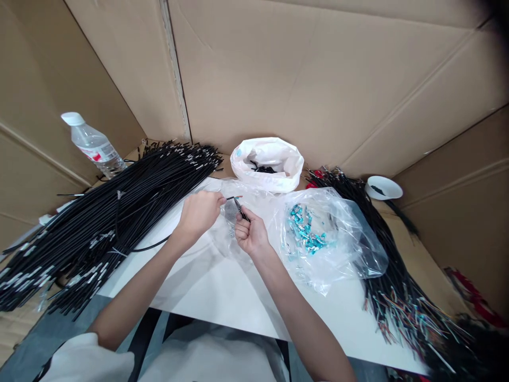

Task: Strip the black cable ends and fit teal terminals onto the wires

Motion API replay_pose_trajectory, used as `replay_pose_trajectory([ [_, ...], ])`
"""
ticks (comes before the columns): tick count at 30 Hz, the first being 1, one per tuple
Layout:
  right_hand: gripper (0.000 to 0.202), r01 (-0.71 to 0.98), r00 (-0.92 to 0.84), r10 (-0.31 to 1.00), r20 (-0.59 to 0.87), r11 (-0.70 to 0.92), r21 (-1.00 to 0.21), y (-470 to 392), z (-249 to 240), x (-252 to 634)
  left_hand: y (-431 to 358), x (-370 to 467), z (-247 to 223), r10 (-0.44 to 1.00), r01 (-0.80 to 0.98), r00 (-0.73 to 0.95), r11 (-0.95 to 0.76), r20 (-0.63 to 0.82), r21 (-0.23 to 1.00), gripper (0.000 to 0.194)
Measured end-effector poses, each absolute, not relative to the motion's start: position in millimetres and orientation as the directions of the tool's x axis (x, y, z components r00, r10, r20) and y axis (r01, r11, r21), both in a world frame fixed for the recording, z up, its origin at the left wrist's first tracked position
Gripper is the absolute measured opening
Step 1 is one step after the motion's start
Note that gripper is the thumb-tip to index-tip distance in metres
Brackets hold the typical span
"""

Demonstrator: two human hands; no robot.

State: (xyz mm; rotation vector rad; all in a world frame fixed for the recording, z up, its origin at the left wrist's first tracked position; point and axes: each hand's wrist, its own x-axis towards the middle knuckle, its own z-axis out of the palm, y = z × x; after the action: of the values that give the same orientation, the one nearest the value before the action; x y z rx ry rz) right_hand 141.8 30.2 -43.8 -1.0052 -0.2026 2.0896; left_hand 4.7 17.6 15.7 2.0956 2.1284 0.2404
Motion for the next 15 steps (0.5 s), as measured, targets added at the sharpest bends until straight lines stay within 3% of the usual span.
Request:
replay_pose_trajectory([
  [3,0.047,-0.634,-0.326,0.736,-0.594,-0.636,-0.440,29,-47,134,24,12,22,0.999,0.998,0.039,-0.041,0.037,0.047,0.037],
  [5,0.048,-0.661,-0.294,0.750,-0.593,-0.608,-0.441,28,-47,132,28,14,28,0.996,0.996,0.084,-0.085,0.040,0.019,0.036],
  [11,0.046,-0.707,-0.246,0.777,-0.580,-0.553,-0.441,20,-42,133,39,6,34,0.989,0.980,0.145,-0.141,-0.019,0.140,0.035],
  [15,0.044,-0.718,-0.234,0.800,-0.553,-0.526,-0.457,14,-39,136,39,0,26,0.993,0.947,0.113,-0.097,-0.033,0.308,0.036],
])
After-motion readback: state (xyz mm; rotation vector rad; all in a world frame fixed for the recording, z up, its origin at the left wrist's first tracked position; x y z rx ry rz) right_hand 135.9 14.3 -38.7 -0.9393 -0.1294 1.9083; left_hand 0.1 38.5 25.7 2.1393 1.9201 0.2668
